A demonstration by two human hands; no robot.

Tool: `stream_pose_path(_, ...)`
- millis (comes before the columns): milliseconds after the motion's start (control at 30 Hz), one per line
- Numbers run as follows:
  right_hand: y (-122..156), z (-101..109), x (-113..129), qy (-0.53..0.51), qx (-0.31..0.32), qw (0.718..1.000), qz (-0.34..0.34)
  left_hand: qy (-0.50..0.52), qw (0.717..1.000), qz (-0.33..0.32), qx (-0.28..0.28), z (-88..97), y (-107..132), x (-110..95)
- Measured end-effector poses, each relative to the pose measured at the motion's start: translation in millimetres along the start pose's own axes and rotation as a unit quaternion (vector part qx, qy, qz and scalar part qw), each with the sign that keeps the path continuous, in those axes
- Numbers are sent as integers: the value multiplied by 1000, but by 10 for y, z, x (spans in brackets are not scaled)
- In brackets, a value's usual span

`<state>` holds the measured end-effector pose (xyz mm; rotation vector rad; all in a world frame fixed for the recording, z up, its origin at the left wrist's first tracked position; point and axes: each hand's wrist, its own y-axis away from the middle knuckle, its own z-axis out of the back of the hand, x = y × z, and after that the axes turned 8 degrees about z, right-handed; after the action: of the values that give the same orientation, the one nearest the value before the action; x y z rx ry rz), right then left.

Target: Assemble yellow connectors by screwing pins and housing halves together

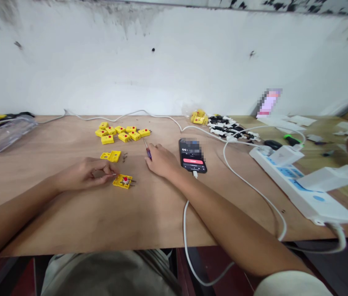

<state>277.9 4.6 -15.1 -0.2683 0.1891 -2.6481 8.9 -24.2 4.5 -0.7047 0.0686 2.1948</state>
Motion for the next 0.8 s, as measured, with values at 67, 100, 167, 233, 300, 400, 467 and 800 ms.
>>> stream_pose_path(67,-2,1,-4,-3,-1,1000,-1,3,1000,-1,-6,-2,-2,11)
stream_pose_path(100,-3,1,-6,-4,0,1000,-1,4,1000,-5,-10,-1,-3,18)
stream_pose_path(167,-5,1,-9,-6,0,1000,-1,4,1000,-15,-17,2,-6,36)
stream_pose_path(233,-7,-2,-11,-6,0,1000,0,5,1000,-20,-21,2,-11,54)
stream_pose_path(300,-10,-8,-13,-6,0,1000,1,9,1000,-16,-20,-6,-20,70)
stream_pose_path(400,-12,-16,-16,-4,-1,1000,2,29,999,-29,-4,-38,-39,91)
stream_pose_path(467,-12,-17,-18,-3,-4,1000,4,49,998,-48,6,-64,-52,105)
stream_pose_path(800,-17,-23,-25,-5,-3,1000,8,77,995,-59,-13,-120,-72,129)
